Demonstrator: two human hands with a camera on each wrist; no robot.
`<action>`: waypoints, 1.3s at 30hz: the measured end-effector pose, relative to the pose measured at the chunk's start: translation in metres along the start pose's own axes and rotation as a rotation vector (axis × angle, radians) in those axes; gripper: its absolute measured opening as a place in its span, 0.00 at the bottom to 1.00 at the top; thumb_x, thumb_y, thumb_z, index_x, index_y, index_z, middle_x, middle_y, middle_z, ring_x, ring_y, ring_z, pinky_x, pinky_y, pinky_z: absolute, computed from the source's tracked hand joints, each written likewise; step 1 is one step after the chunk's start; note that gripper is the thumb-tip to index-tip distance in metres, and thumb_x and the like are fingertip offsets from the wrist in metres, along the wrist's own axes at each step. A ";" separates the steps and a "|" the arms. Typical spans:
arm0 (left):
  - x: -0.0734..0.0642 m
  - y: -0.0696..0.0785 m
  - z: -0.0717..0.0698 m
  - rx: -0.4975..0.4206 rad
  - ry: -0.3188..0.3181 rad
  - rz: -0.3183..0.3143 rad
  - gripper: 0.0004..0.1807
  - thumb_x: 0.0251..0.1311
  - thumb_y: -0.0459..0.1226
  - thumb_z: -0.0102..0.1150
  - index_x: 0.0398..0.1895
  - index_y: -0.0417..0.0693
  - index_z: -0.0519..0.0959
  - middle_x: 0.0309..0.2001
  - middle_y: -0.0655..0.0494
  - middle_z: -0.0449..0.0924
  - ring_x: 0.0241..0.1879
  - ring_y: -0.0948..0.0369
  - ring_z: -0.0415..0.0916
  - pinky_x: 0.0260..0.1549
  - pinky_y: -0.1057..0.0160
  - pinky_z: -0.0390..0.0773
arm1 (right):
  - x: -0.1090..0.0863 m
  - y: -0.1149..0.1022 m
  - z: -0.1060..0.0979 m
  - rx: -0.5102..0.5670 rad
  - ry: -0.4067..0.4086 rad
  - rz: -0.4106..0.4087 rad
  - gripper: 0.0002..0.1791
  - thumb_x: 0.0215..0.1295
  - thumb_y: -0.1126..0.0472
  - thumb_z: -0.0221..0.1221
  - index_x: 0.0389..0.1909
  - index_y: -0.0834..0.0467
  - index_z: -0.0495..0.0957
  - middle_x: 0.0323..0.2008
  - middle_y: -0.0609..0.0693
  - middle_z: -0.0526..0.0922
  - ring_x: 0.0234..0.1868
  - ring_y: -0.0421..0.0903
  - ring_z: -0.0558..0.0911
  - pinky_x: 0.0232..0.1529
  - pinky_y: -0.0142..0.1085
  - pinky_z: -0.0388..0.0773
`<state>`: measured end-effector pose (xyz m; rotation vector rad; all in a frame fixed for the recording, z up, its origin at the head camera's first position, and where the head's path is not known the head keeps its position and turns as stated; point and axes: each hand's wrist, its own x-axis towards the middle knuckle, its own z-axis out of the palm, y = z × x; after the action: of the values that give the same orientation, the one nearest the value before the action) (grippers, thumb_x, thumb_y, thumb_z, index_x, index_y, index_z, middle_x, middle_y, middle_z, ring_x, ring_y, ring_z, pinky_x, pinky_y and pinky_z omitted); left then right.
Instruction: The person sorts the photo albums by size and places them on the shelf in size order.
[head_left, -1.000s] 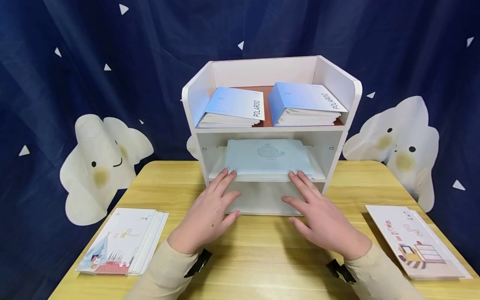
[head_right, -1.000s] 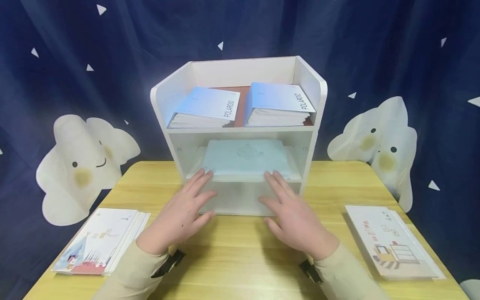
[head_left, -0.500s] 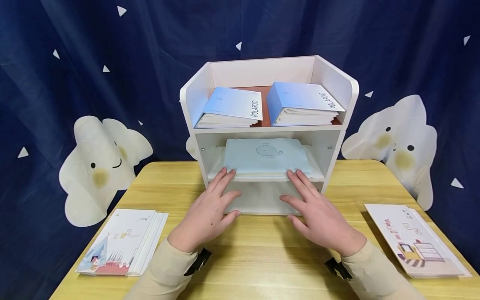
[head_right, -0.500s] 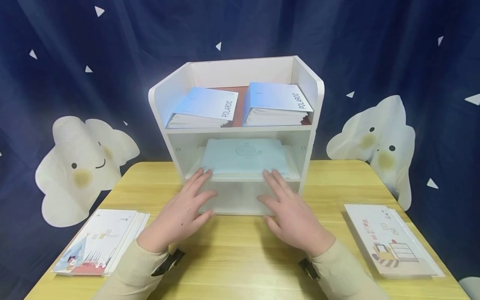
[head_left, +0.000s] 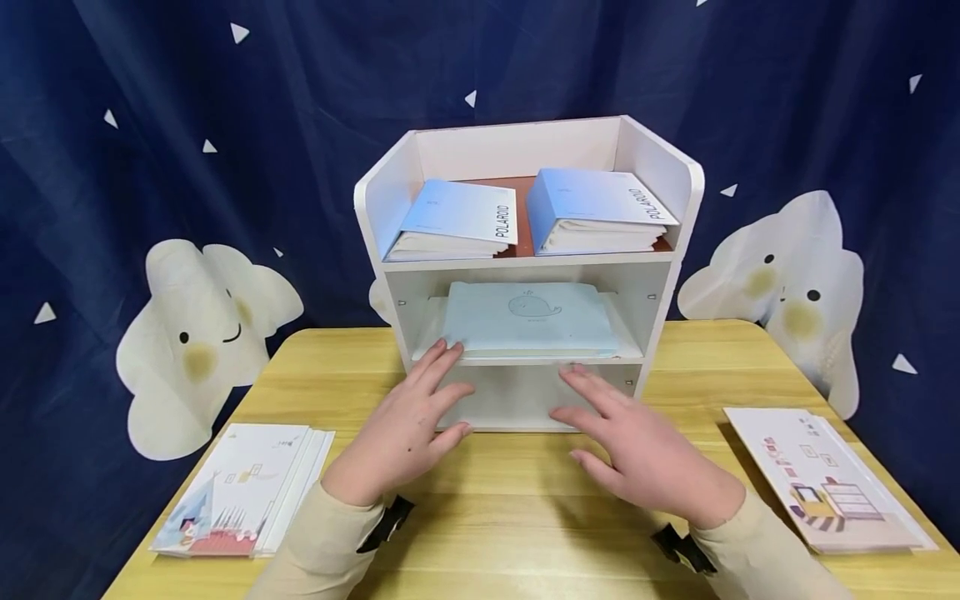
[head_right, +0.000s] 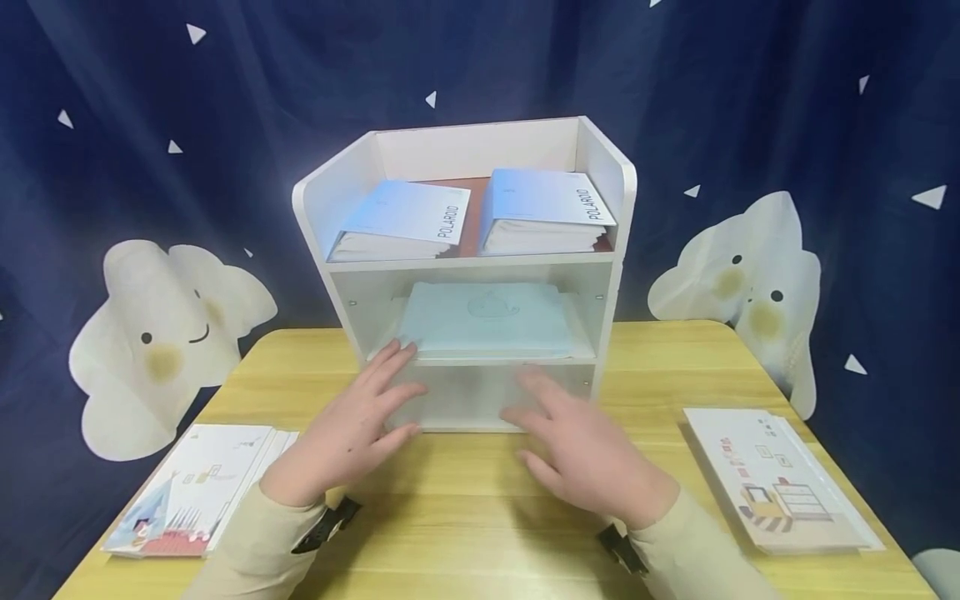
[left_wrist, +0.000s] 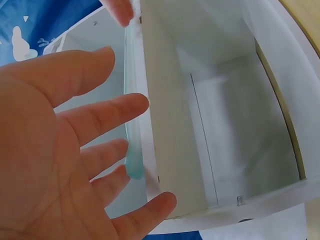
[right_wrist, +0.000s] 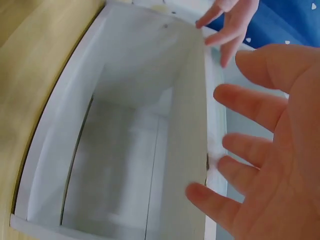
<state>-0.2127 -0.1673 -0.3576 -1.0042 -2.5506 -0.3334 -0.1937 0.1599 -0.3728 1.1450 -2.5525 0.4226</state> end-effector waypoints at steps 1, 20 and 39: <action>0.000 0.000 -0.001 -0.002 -0.006 -0.002 0.20 0.65 0.46 0.67 0.56 0.48 0.81 0.78 0.45 0.54 0.78 0.48 0.45 0.69 0.47 0.64 | -0.001 -0.002 0.001 0.004 -0.024 -0.006 0.23 0.69 0.50 0.62 0.63 0.49 0.78 0.78 0.53 0.57 0.75 0.54 0.61 0.63 0.53 0.74; -0.003 0.001 -0.005 -0.036 0.015 0.007 0.25 0.61 0.44 0.71 0.59 0.45 0.79 0.77 0.41 0.56 0.77 0.44 0.48 0.70 0.45 0.61 | -0.011 0.001 0.037 0.106 -0.490 0.130 0.22 0.69 0.48 0.62 0.56 0.57 0.81 0.51 0.54 0.84 0.55 0.55 0.81 0.54 0.50 0.79; -0.134 -0.101 -0.029 0.161 -0.117 -0.486 0.46 0.60 0.50 0.69 0.77 0.46 0.60 0.75 0.29 0.48 0.72 0.30 0.45 0.62 0.23 0.47 | 0.003 -0.017 0.051 -0.015 -0.513 0.122 0.29 0.60 0.45 0.67 0.60 0.55 0.82 0.44 0.56 0.81 0.42 0.52 0.82 0.44 0.46 0.81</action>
<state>-0.1850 -0.3302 -0.3969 -0.3449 -2.8538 -0.1947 -0.1905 0.1273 -0.4161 1.2211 -3.0678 0.1451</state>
